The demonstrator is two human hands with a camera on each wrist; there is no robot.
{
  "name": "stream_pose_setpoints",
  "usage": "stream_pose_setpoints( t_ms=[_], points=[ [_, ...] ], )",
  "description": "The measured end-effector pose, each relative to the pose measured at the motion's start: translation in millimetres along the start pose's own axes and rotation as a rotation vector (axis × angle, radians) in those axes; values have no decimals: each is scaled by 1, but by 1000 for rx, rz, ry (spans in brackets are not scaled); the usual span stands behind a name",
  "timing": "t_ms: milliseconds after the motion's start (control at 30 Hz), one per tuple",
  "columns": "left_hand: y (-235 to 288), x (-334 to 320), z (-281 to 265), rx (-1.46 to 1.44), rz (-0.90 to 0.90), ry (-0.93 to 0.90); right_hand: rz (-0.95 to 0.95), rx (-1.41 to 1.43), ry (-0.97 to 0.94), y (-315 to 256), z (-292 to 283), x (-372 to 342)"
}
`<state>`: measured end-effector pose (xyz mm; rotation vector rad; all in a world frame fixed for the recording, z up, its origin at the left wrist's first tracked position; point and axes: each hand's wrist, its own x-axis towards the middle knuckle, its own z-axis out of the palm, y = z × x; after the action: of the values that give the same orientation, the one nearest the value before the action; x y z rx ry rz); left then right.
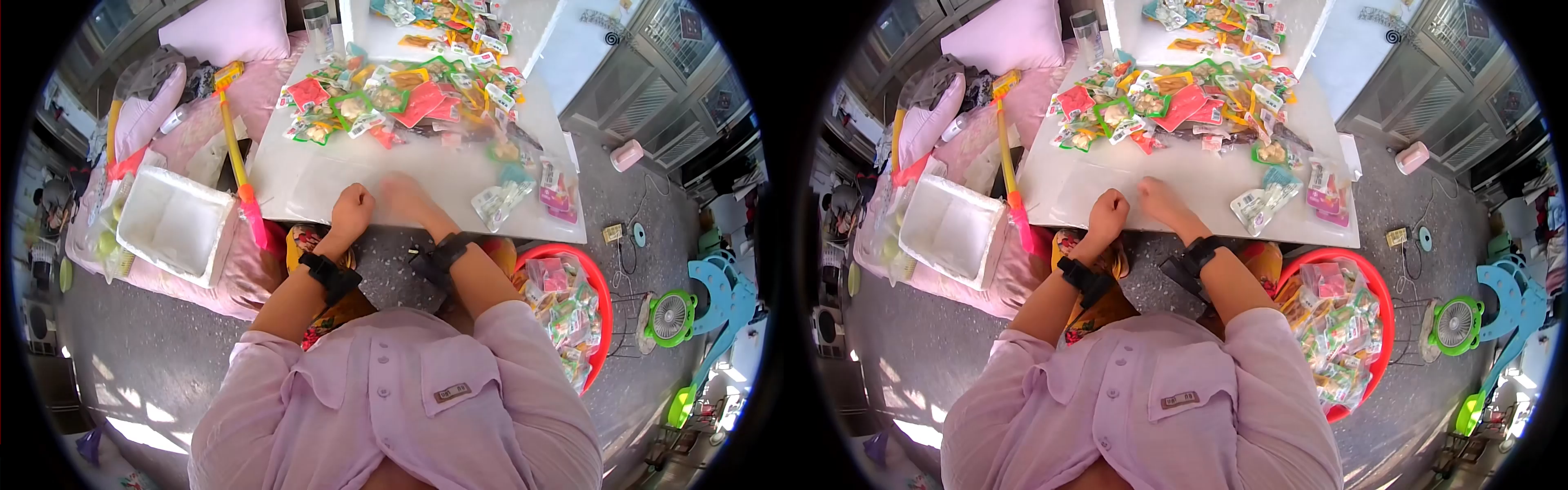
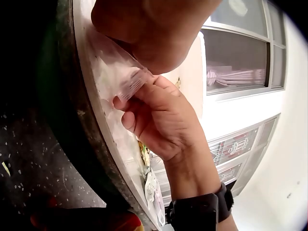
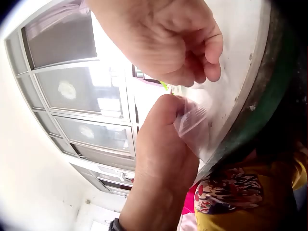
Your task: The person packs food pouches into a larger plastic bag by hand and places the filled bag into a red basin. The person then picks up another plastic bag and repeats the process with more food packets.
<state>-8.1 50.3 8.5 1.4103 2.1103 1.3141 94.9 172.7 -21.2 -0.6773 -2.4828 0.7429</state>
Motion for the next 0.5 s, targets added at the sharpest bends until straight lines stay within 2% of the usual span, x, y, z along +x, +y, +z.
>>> stream_pose_setpoints(
  t_ms=[33, 100, 167, 233, 300, 367, 433, 500],
  points=[
    [1, -1, 1, 13, 3, -6, -29, -63, 69, 3, -9, 2],
    [2, -2, 2, 37, 8, -18, 278, 51, 440, -2, -47, -1],
    [1, -3, 5, 85, 58, 2, 266, 26, 679, 37, -62, 6],
    [0, -3, 7, 133, 104, 19, 300, -185, 723, 71, -77, 8],
    [1, -3, 10, 182, 140, 31, 489, 108, 478, 91, -91, 15],
    [3, -4, 11, 264, 128, -11, 639, 407, 377, 94, -96, 19],
    [5, -4, 11, 332, 117, -56, 755, 722, 429, 60, -107, 22],
    [6, -4, 11, 388, 104, -105, 777, 751, 455, 68, -97, 29]
  ],
)
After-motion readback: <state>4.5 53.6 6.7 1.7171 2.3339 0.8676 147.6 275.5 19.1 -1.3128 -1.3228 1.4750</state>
